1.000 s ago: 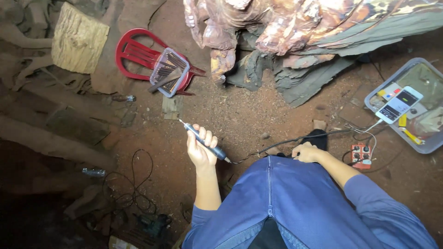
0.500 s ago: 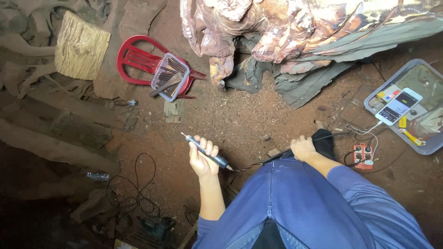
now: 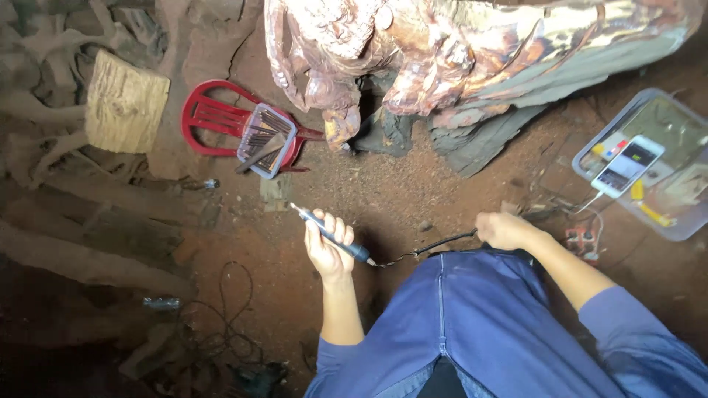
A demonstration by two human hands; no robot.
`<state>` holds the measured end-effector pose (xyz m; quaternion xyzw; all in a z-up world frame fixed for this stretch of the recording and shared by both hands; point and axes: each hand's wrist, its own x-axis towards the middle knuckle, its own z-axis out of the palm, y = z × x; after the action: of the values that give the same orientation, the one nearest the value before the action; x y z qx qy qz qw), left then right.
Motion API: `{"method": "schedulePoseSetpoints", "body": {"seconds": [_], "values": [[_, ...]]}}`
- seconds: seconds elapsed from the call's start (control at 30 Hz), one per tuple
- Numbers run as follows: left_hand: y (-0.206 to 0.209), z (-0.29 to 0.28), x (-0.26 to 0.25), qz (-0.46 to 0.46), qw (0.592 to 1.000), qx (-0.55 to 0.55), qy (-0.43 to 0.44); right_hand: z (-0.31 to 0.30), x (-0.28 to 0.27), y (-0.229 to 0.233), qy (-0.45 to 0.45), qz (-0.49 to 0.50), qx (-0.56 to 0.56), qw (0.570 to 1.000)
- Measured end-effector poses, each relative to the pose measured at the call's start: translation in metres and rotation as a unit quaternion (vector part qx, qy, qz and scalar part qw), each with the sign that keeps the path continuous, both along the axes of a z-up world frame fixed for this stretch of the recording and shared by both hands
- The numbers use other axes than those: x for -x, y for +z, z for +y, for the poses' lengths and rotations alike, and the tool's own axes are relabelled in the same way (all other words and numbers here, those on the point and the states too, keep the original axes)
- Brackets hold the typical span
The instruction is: Carving intricate details into a large wooden sculpture using a handheld rotary tool
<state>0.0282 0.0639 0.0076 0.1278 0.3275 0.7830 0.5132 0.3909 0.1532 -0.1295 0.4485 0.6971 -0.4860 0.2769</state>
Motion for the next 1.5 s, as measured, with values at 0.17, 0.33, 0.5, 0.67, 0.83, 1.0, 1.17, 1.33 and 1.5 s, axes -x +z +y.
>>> {"method": "schedulePoseSetpoints", "body": {"seconds": [0.17,0.33,0.5,0.67,0.83,1.0,1.17,1.33,1.5], "values": [[0.019,0.060,-0.055,-0.033,0.997,-0.045,-0.051,0.044,0.023,0.098,-0.203,0.451,-0.319,0.809],[0.080,0.134,-0.138,0.054,0.998,-0.027,0.016,0.070,0.051,0.178,-0.169,0.603,-0.212,0.750],[0.132,0.183,-0.195,0.089,0.993,-0.031,0.073,0.108,0.056,0.199,-0.205,0.611,-0.053,0.763],[0.118,0.214,-0.196,0.071,0.994,-0.062,0.055,0.141,0.056,0.207,-0.226,0.673,-0.045,0.703],[0.103,0.227,-0.156,0.023,0.984,-0.166,-0.055,0.179,0.043,0.277,-0.081,0.578,-0.251,0.773],[0.099,0.238,-0.159,-0.117,0.950,-0.238,-0.162,0.192,0.037,0.324,0.028,0.469,-0.308,0.827],[0.090,0.249,-0.172,-0.121,0.964,-0.220,-0.083,0.184,0.044,0.324,-0.004,0.466,-0.331,0.820],[0.088,0.252,-0.147,-0.099,0.970,-0.184,-0.124,0.170,0.070,0.316,-0.122,0.473,-0.225,0.843],[0.081,0.262,-0.133,-0.049,0.988,-0.116,-0.088,0.173,0.079,0.309,-0.163,0.484,-0.206,0.835]]}}
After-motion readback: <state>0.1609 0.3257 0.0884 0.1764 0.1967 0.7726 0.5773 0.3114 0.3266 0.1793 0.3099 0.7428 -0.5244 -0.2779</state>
